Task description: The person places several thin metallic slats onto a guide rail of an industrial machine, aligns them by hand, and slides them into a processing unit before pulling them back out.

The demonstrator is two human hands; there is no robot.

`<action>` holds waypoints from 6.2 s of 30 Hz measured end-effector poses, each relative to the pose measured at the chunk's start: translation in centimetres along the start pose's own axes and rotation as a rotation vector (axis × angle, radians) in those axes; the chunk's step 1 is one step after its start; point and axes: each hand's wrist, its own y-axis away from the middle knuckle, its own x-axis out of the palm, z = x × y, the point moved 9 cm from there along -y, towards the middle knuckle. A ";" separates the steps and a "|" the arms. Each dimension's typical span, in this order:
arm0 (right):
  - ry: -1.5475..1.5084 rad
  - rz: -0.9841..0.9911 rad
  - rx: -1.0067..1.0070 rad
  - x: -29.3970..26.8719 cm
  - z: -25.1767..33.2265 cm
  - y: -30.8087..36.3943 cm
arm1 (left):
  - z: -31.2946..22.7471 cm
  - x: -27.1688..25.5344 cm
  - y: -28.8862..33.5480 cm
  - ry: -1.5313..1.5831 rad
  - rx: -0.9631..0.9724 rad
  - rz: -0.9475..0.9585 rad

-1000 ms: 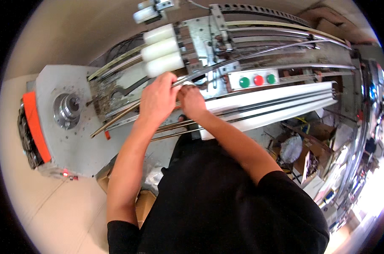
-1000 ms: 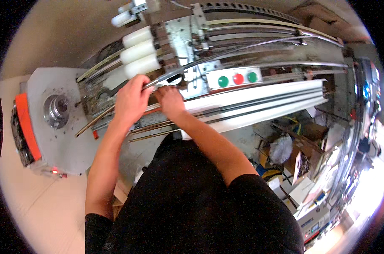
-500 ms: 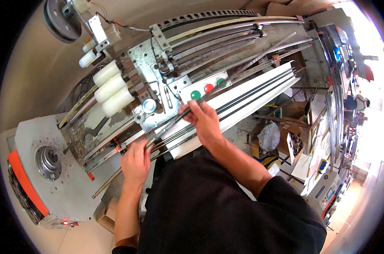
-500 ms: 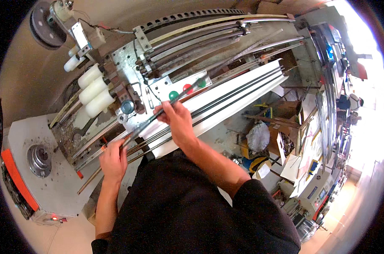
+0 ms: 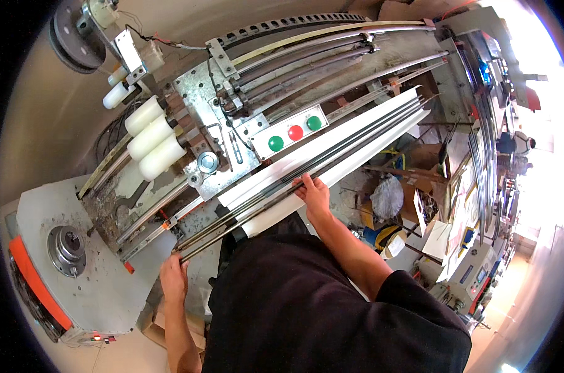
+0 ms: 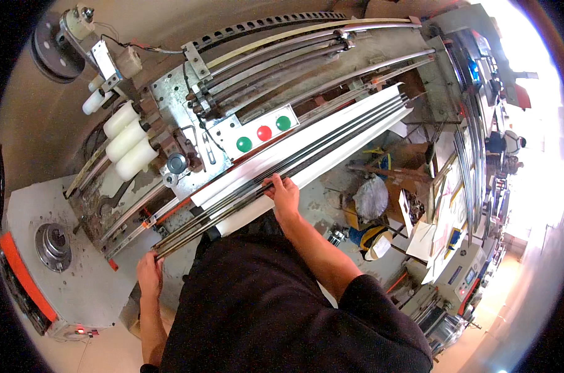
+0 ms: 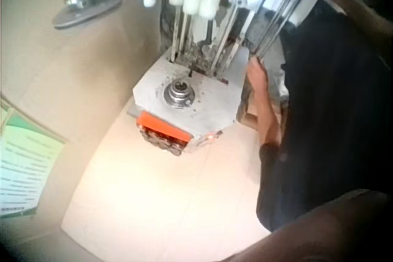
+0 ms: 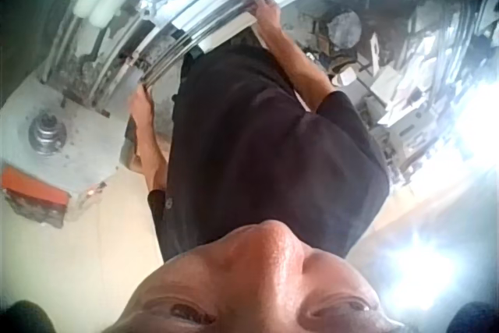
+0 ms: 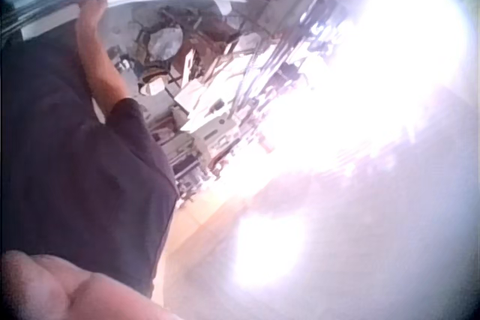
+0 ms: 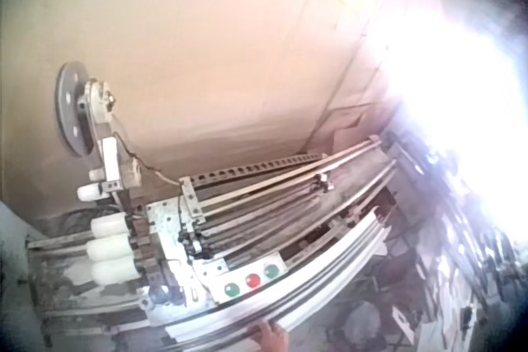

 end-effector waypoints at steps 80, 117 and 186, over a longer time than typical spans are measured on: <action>1.642 0.972 -1.257 41.2 11.0 10.1 | -8.1 -18.9 -22.8 0.082 0.176 -0.241; 1.092 1.397 -1.769 43.7 14.4 16.6 | -7.5 -16.5 -26.6 0.306 0.087 0.104; 1.003 1.095 -1.855 37.6 8.8 15.9 | -7.5 -11.7 -25.9 0.863 -0.408 0.800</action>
